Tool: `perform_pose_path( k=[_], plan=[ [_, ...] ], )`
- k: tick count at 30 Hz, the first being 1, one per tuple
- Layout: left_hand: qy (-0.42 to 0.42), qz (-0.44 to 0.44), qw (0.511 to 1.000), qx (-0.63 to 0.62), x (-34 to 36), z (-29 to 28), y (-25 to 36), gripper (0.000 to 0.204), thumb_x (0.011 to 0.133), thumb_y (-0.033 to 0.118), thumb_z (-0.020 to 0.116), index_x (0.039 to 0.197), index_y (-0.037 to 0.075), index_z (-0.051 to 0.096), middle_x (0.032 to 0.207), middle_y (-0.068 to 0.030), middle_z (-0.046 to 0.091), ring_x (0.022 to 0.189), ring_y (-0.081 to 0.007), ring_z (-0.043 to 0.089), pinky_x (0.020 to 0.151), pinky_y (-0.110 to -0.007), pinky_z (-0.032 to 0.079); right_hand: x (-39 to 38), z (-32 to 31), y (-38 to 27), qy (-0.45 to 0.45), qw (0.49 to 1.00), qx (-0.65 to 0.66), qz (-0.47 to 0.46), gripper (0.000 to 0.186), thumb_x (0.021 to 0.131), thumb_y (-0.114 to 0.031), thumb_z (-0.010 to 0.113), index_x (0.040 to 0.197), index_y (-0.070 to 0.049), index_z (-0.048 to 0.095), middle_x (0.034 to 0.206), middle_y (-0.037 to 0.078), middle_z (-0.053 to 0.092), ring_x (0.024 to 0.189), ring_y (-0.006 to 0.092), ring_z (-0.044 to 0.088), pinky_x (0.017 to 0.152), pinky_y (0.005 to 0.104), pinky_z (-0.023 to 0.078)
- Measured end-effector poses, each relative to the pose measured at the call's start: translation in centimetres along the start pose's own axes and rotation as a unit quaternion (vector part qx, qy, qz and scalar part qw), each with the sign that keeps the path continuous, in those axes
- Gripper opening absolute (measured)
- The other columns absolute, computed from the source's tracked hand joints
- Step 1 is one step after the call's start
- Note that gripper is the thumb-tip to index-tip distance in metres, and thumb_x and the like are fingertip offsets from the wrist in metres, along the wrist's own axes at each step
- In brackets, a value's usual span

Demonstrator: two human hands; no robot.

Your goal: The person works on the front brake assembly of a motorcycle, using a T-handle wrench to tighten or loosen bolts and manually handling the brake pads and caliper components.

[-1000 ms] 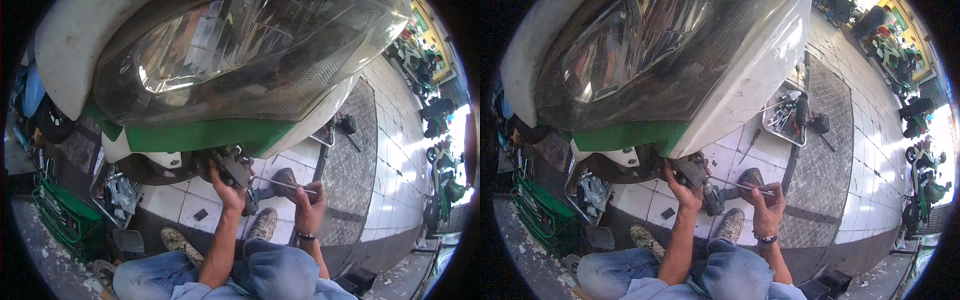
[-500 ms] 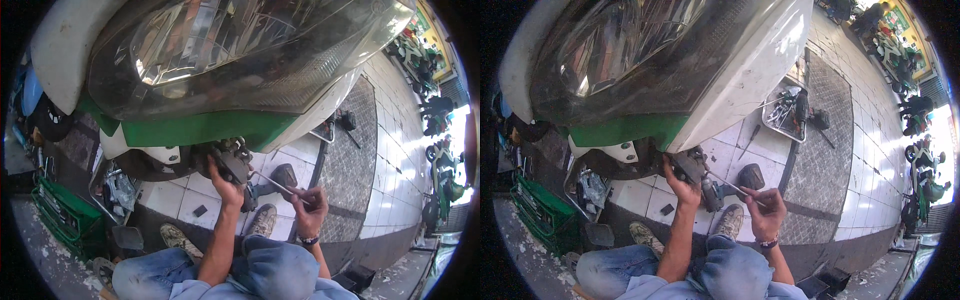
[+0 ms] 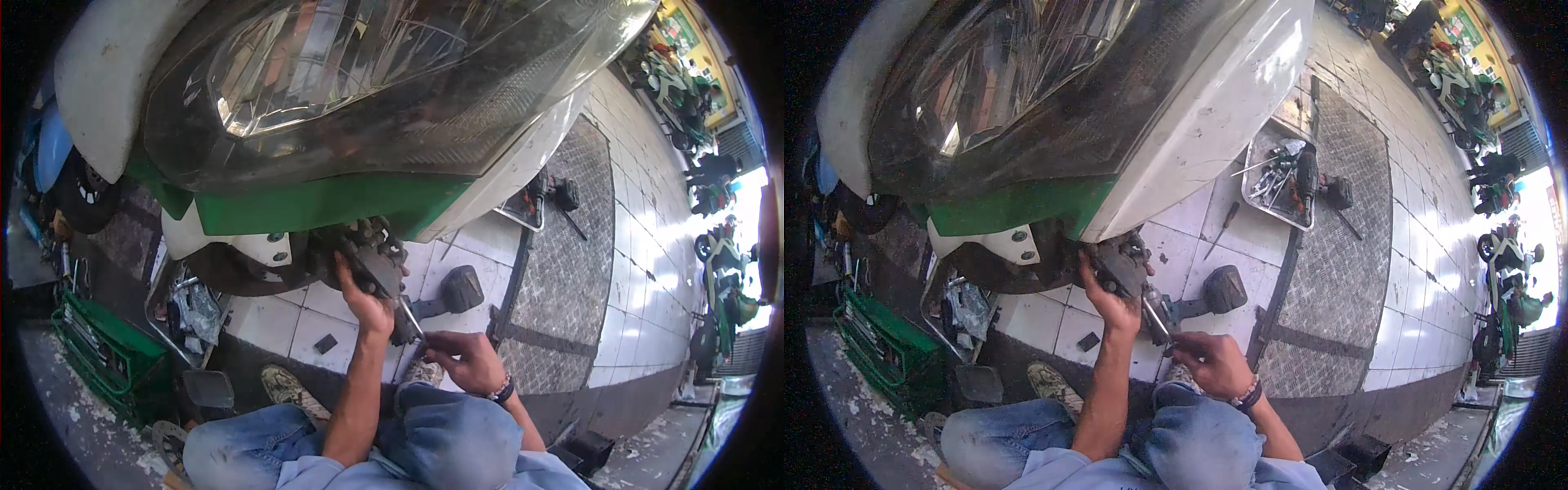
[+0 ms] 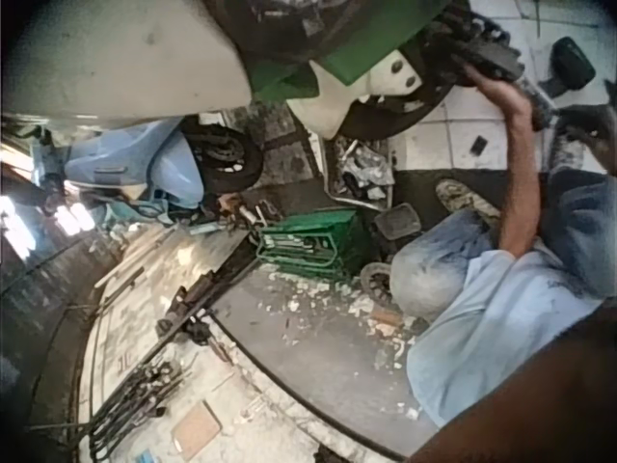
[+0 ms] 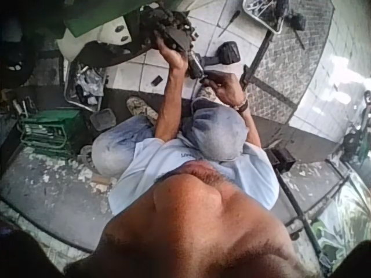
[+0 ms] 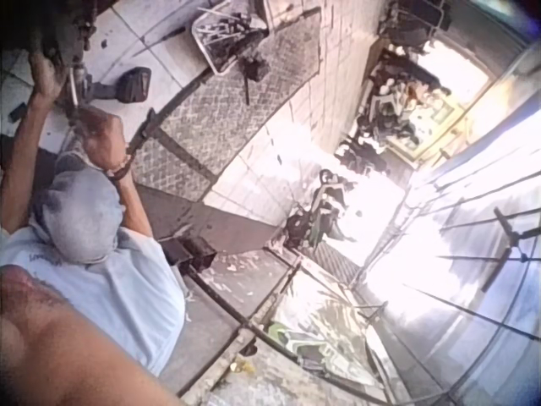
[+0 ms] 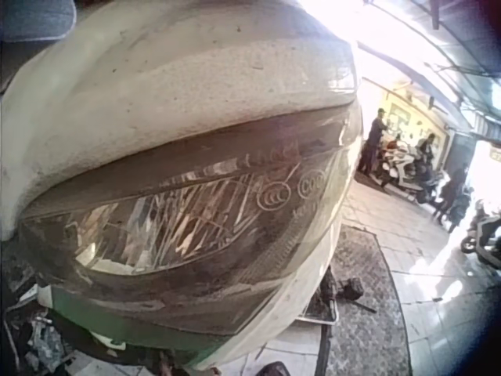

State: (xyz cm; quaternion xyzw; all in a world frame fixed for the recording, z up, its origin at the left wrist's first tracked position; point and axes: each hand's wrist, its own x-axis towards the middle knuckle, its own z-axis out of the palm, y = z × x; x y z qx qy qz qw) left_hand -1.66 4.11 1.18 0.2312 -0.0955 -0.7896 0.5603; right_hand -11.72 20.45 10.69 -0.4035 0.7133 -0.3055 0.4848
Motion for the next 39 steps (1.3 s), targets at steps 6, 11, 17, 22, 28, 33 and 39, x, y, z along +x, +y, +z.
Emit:
perform_pose_path(
  k=[6,11,17,22,28,33,39],
  plan=[
    [-0.013,-0.001,1.0,-0.004,0.1,-0.1,0.2,0.063,0.106,0.061,0.038,0.141,0.01,0.053,0.122,-0.0113,0.067,0.098,-0.0276,0.068,0.074,-0.044,0.059,0.0,-0.4,-1.5,-0.091,0.989,0.102,0.051,0.027,0.102,-0.008,0.064,0.124,0.006,0.06,0.103,0.014,0.078,0.094,0.0152,0.073,0.081,0.0321,0.058],
    [0.024,-0.001,1.0,-0.013,0.2,0.2,-0.1,0.066,0.104,0.062,0.039,0.136,0.006,0.054,0.115,-0.0146,0.068,0.092,-0.0294,0.067,0.072,-0.046,0.056,0.0,-0.4,-2.4,-0.143,0.955,0.247,0.086,0.023,0.102,-0.007,0.064,0.121,0.003,0.056,0.105,0.015,0.077,0.098,0.0177,0.073,0.083,0.0329,0.059],
    [0.024,0.014,1.0,-0.007,0.3,-0.1,-0.3,0.066,0.105,0.062,0.04,0.136,0.005,0.054,0.115,-0.0148,0.068,0.094,-0.0293,0.067,0.073,-0.046,0.056,0.9,0.5,-1.0,-0.12,0.965,0.201,0.115,0.031,0.103,-0.008,0.064,0.129,0.005,0.053,0.109,0.014,0.076,0.093,0.0143,0.071,0.082,0.0324,0.059],
    [0.011,0.004,1.0,0.003,0.4,-0.3,-0.4,0.065,0.105,0.062,0.039,0.139,0.009,0.054,0.121,-0.0093,0.066,0.095,-0.0262,0.067,0.074,-0.044,0.057,1.3,1.0,-0.3,-0.175,0.92,0.334,0.105,0.03,0.104,-0.009,0.062,0.129,0.004,0.052,0.111,0.015,0.075,0.097,0.0183,0.073,0.085,0.0335,0.061],
    [0.001,0.04,0.999,0.003,0.2,0.0,-0.9,0.065,0.104,0.064,0.041,0.136,0.009,0.055,0.115,-0.0093,0.066,0.096,-0.0258,0.066,0.076,-0.043,0.056,2.2,1.7,-1.1,-0.221,0.89,0.381,0.12,0.036,0.106,-0.011,0.059,0.137,0.002,0.047,0.121,0.017,0.072,0.111,0.0239,0.071,0.092,0.0374,0.062],
    [0.001,0.044,0.999,-0.011,0.6,-1.1,-1.7,0.068,0.104,0.064,0.044,0.143,0.009,0.049,0.126,-0.0134,0.064,0.101,-0.0305,0.067,0.08,-0.047,0.057,3.2,2.1,-2.7,-0.228,0.848,0.458,0.14,0.04,0.106,-0.007,0.055,0.142,0.004,0.043,0.13,0.023,0.066,0.119,0.031,0.068,0.097,0.044,0.06],
    [-0.017,0.008,1.0,-0.022,0.7,-2.0,-1.9,0.069,0.104,0.065,0.043,0.14,0.007,0.052,0.121,-0.0144,0.066,0.099,-0.0301,0.066,0.081,-0.046,0.056,4.5,3.9,-1.6,-0.256,0.799,0.532,0.118,0.038,0.107,-0.015,0.056,0.139,0.005,0.049,0.127,0.02,0.067,0.119,0.0307,0.068,0.101,0.0429,0.058]
  ],
)
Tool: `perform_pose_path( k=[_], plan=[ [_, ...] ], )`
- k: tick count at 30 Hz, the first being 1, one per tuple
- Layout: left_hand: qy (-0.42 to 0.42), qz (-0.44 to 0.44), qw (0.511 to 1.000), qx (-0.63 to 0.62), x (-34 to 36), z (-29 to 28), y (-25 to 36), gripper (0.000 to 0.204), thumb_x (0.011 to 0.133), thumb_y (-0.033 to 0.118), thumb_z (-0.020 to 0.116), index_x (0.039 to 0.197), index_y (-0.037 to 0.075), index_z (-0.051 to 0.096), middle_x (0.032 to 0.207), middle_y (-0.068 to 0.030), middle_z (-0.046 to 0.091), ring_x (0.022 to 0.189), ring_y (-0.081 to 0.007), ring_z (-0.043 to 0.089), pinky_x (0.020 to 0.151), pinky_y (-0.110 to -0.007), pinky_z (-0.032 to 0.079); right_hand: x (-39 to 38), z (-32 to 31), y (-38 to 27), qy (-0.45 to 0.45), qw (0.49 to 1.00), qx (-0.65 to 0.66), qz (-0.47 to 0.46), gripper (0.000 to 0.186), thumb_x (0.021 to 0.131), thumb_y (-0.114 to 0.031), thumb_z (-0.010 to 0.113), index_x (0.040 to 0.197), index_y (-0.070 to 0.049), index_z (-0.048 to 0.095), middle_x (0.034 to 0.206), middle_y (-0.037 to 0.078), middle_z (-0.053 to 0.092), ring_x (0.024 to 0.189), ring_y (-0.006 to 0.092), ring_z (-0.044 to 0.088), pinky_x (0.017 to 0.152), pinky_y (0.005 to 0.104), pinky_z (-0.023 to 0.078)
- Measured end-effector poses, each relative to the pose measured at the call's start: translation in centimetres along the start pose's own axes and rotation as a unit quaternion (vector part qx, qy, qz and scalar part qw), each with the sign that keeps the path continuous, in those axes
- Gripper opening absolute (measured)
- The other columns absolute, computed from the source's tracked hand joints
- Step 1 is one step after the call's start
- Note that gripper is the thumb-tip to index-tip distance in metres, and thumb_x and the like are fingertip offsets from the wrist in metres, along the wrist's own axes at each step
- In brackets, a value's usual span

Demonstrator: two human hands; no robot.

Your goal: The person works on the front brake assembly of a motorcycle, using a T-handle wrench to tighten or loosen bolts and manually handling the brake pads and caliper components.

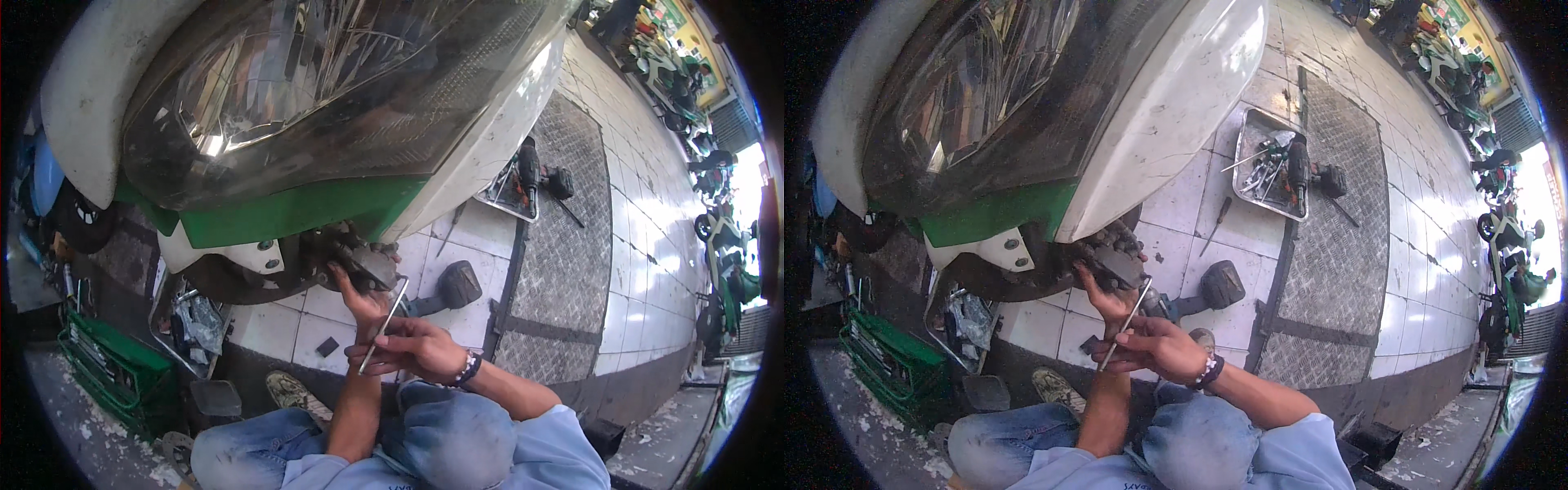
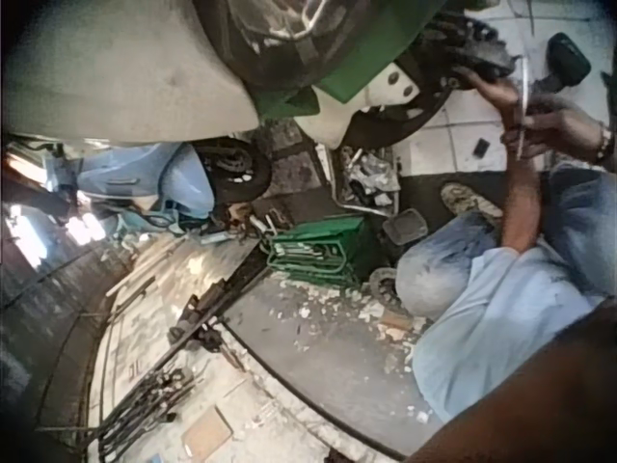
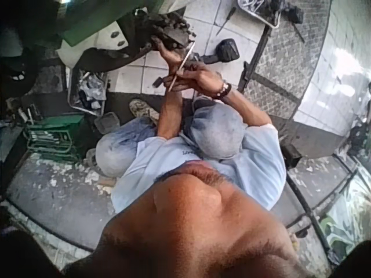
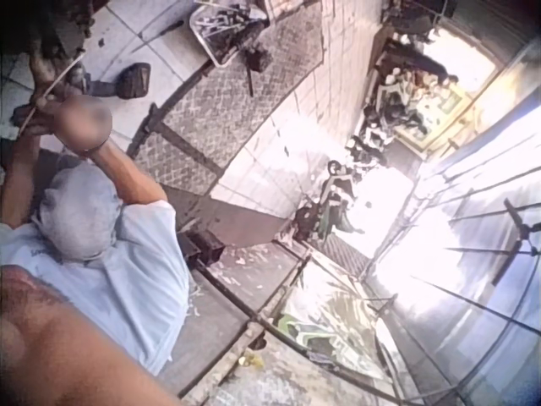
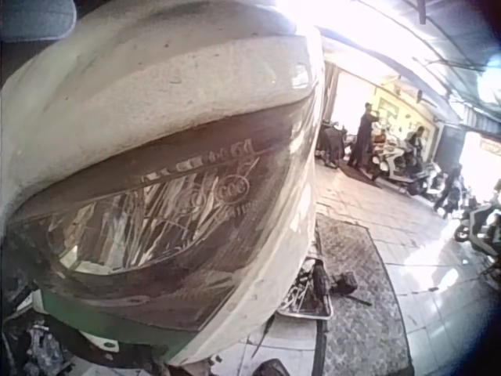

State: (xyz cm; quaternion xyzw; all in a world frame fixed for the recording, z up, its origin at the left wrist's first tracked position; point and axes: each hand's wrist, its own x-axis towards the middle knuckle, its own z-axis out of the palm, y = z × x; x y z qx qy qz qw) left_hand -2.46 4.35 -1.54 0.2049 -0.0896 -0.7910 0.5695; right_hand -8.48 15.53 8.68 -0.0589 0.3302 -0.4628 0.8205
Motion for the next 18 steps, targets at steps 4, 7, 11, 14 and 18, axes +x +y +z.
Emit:
perform_pose_path(
  k=[4,7,11,14,18],
  plan=[
    [0.008,0.005,1.0,-0.018,-0.3,0.7,0.8,0.067,0.104,0.065,0.04,0.137,0.008,0.054,0.12,-0.0144,0.066,0.099,-0.0286,0.066,0.08,-0.044,0.056,-0.6,-2.9,1.3,0.037,0.971,-0.236,-0.002,0.042,0.107,-0.022,0.059,0.139,0.004,0.051,0.122,0.015,0.068,0.115,0.0262,0.068,0.101,0.0416,0.057],
    [0.011,-0.04,0.999,0.007,0.1,0.8,2.2,0.067,0.105,0.064,0.039,0.137,0.007,0.054,0.12,-0.0139,0.066,0.099,-0.0284,0.066,0.079,-0.045,0.056,-3.9,-6.6,-1.4,0.117,0.853,-0.506,0.052,0.041,0.106,-0.032,0.063,0.135,-0.003,0.062,0.114,0.011,0.067,0.102,0.0178,0.065,0.086,0.0335,0.056],
    [-0.072,-0.04,0.997,-0.003,0.1,1.0,2.1,0.067,0.105,0.065,0.037,0.137,0.01,0.054,0.115,-0.0111,0.065,0.093,-0.0285,0.063,0.074,-0.045,0.054,-5.4,-10.6,-8.4,0.286,0.873,-0.36,-0.161,0.021,0.098,-0.021,0.071,0.094,-0.002,0.065,0.074,0.002,0.059,0.059,0.0103,0.051,0.058,0.0271,0.044],
    [-0.037,-0.021,0.999,-0.004,0.0,1.3,1.6,0.068,0.105,0.066,0.035,0.139,0.01,0.053,0.118,-0.0107,0.063,0.094,-0.0289,0.062,0.076,-0.046,0.054,-1.4,-9.7,-12.1,0.296,0.904,-0.213,-0.221,0.02,0.099,-0.017,0.07,0.1,0.001,0.063,0.079,0.004,0.063,0.067,0.0137,0.059,0.062,0.0298,0.049],
    [0.022,0.018,0.998,0.061,0.2,0.4,1.7,0.067,0.106,0.063,0.038,0.146,0.01,0.048,0.128,-0.0101,0.061,0.107,-0.0279,0.063,0.083,-0.045,0.056,5.8,-4.5,-15.0,0.274,0.834,-0.353,-0.324,0.027,0.097,-0.021,0.073,0.1,0.005,0.073,0.077,0.005,0.068,0.065,0.011,0.061,0.058,0.0278,0.05]
  ],
)
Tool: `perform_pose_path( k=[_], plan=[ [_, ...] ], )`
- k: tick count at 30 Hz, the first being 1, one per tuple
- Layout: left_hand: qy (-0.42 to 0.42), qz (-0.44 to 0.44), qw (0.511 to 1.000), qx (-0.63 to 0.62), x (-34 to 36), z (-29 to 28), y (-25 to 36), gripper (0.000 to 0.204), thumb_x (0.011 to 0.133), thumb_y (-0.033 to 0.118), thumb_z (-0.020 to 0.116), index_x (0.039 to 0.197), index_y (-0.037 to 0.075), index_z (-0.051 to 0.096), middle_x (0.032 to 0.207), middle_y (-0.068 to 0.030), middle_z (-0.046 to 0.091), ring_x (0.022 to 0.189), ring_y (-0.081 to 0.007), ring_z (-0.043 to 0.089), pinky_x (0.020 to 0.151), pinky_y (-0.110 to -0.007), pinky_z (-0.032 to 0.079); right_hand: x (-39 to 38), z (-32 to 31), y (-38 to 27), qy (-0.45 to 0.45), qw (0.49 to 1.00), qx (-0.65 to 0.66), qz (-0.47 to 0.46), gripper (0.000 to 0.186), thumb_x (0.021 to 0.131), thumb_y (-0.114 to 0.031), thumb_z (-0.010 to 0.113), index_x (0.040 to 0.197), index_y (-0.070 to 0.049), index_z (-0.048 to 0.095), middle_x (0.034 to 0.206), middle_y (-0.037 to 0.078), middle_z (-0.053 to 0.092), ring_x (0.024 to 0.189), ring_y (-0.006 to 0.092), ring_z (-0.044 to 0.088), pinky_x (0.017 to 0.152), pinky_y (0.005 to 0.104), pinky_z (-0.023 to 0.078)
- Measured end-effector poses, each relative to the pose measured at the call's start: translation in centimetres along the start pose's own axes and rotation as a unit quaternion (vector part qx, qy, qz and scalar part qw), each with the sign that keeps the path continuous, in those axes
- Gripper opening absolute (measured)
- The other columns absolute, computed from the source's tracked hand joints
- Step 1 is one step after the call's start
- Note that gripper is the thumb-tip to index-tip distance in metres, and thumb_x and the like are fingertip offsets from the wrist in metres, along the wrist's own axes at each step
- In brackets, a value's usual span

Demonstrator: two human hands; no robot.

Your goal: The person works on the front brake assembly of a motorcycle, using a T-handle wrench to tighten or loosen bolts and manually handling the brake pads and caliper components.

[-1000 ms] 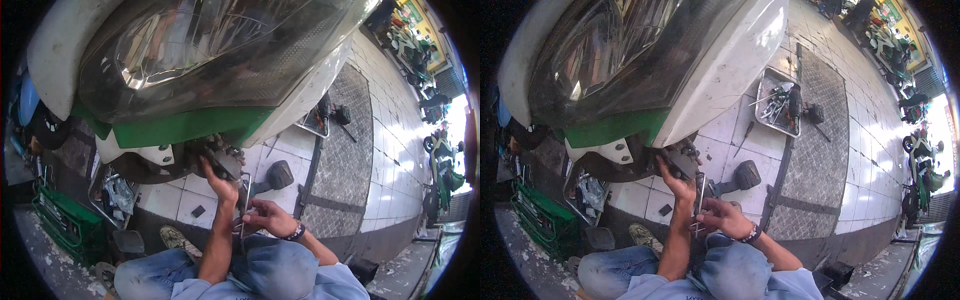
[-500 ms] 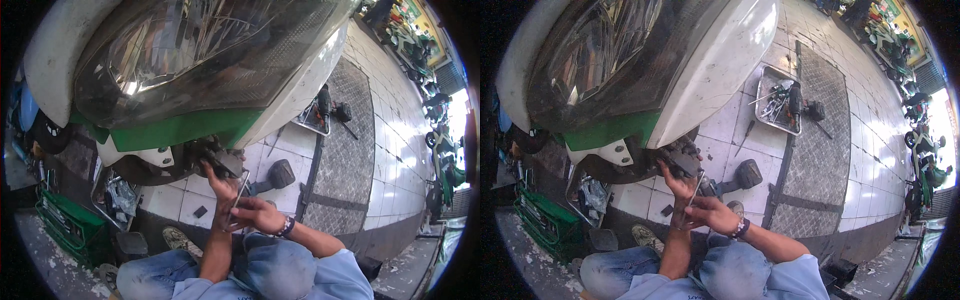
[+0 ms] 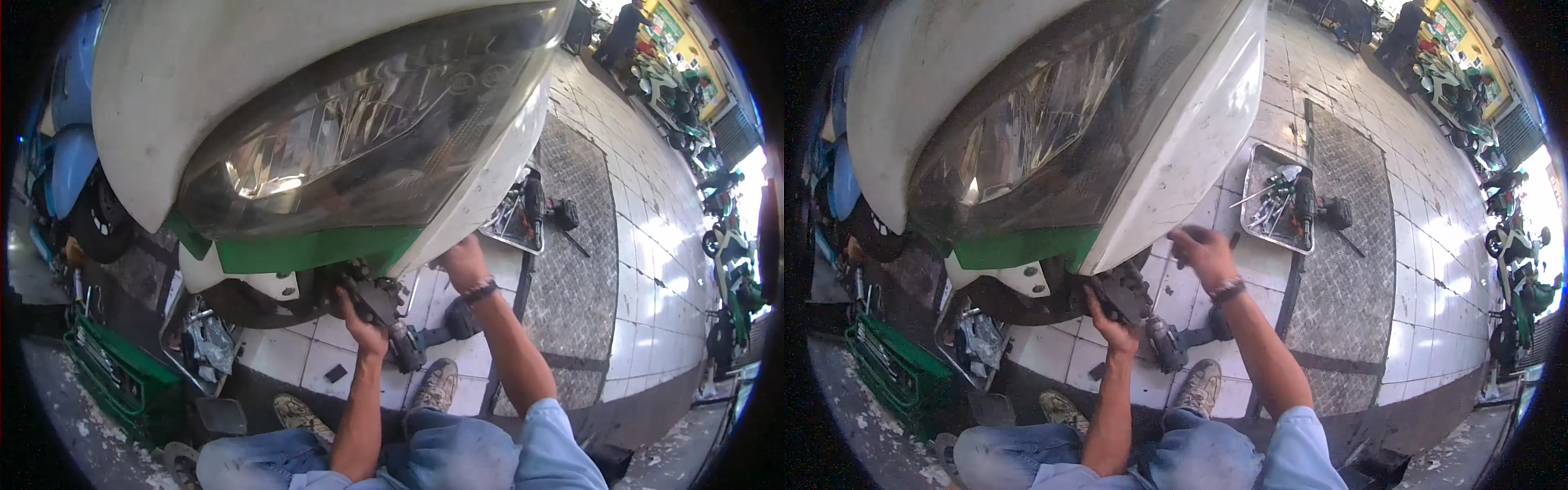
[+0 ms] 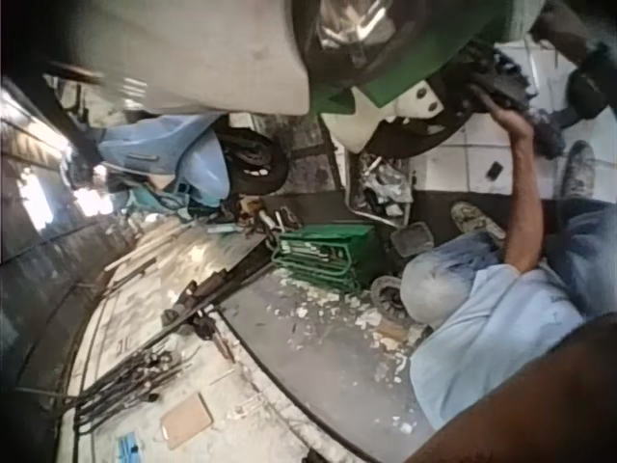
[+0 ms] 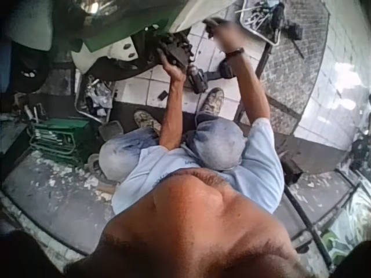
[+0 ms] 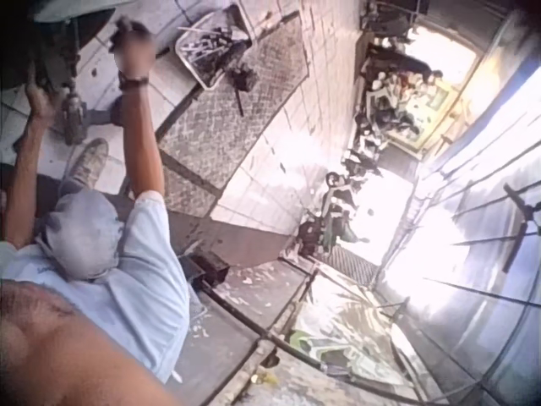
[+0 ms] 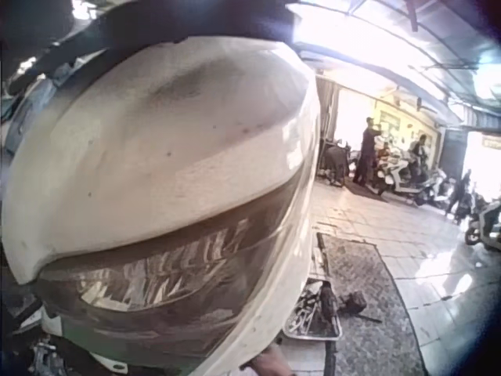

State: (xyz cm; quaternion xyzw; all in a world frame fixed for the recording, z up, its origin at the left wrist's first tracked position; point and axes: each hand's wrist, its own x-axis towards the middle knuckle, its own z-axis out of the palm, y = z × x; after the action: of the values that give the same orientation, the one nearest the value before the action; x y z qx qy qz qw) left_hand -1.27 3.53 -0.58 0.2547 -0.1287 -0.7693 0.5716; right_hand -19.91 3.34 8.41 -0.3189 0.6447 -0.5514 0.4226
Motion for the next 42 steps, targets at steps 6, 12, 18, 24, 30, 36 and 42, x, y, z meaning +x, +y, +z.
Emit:
perform_pose_path(
  k=[6,12,18,24,30,36,42],
  plan=[
    [-0.008,0.01,1.0,0.009,0.9,-4.8,-2.2,0.068,0.105,0.06,0.046,0.152,0.011,0.044,0.137,-0.0093,0.059,0.123,-0.0271,0.058,0.102,-0.042,0.049,-0.2,7.5,-4.0,-0.136,0.764,-0.425,-0.466,0.026,0.082,-0.013,0.068,0.106,-0.006,0.074,0.102,0.016,0.074,0.095,0.0394,0.071,0.086,0.0451,0.057],
    [0.029,-0.017,0.991,0.133,1.6,-5.1,-3.6,0.072,0.101,0.071,0.039,0.127,0.006,0.059,0.102,-0.0141,0.071,0.091,-0.0282,0.07,0.076,-0.04,0.055,-11.8,7.4,-2.0,-0.444,0.716,-0.469,-0.265,0.035,0.098,-0.04,0.062,0.1,-0.008,0.073,0.104,0.021,0.073,0.082,0.0385,0.073,0.071,0.0469,0.059],
    [-0.015,-0.041,0.998,0.049,0.4,-1.6,-0.1,0.066,0.105,0.065,0.038,0.133,0.008,0.057,0.109,-0.0095,0.07,0.094,-0.0259,0.069,0.077,-0.039,0.055,-9.3,-3.4,0.7,-0.174,0.818,-0.543,0.075,0.051,0.107,-0.042,0.044,0.111,0.001,0.07,0.081,0.025,0.07,0.078,0.0417,0.07,0.074,0.0473,0.057],
    [-0.034,-0.054,0.997,0.033,0.7,-1.9,0.2,0.065,0.105,0.063,0.043,0.144,0.012,0.053,0.13,-0.0062,0.063,0.115,-0.0233,0.063,0.095,-0.04,0.052,-2.6,3.8,-1.3,-0.075,0.883,-0.375,-0.271,0.025,0.087,-0.016,0.065,0.107,-0.004,0.073,0.108,0.024,0.071,0.099,0.0424,0.067,0.085,0.0445,0.055],
    [0.067,-0.044,0.997,0.007,0.7,-2.7,-1.4,0.063,0.106,0.061,0.043,0.14,0.008,0.054,0.124,-0.0082,0.066,0.109,-0.0225,0.065,0.093,-0.037,0.052,-5.4,7.0,-3.4,-0.087,0.788,-0.511,-0.333,0.029,0.081,-0.018,0.071,0.108,-0.007,0.073,0.093,0.017,0.072,0.08,0.0379,0.071,0.068,0.0475,0.057],
    [-0.054,-0.132,0.99,0.005,1.6,-4.9,-1.3,0.062,0.104,0.064,0.045,0.138,0.013,0.053,0.127,-0.0072,0.064,0.106,-0.0256,0.066,0.09,-0.043,0.055,-10.7,7.2,-2.1,-0.353,0.743,-0.483,-0.299,0.029,0.088,-0.023,0.074,0.116,-0.016,0.074,0.082,0.01,0.073,0.067,0.0283,0.071,0.058,0.041,0.057],
    [-0.059,-0.047,0.995,0.061,1.1,-3.7,-0.4,0.061,0.105,0.062,0.045,0.139,0.012,0.053,0.125,-0.0073,0.063,0.107,-0.0243,0.066,0.091,-0.043,0.055,-10.8,-0.6,0.9,-0.167,0.799,-0.577,0.008,0.041,0.103,-0.042,0.058,0.097,-0.005,0.076,0.07,0.019,0.069,0.068,0.0385,0.069,0.061,0.0465,0.053]
  ],
)
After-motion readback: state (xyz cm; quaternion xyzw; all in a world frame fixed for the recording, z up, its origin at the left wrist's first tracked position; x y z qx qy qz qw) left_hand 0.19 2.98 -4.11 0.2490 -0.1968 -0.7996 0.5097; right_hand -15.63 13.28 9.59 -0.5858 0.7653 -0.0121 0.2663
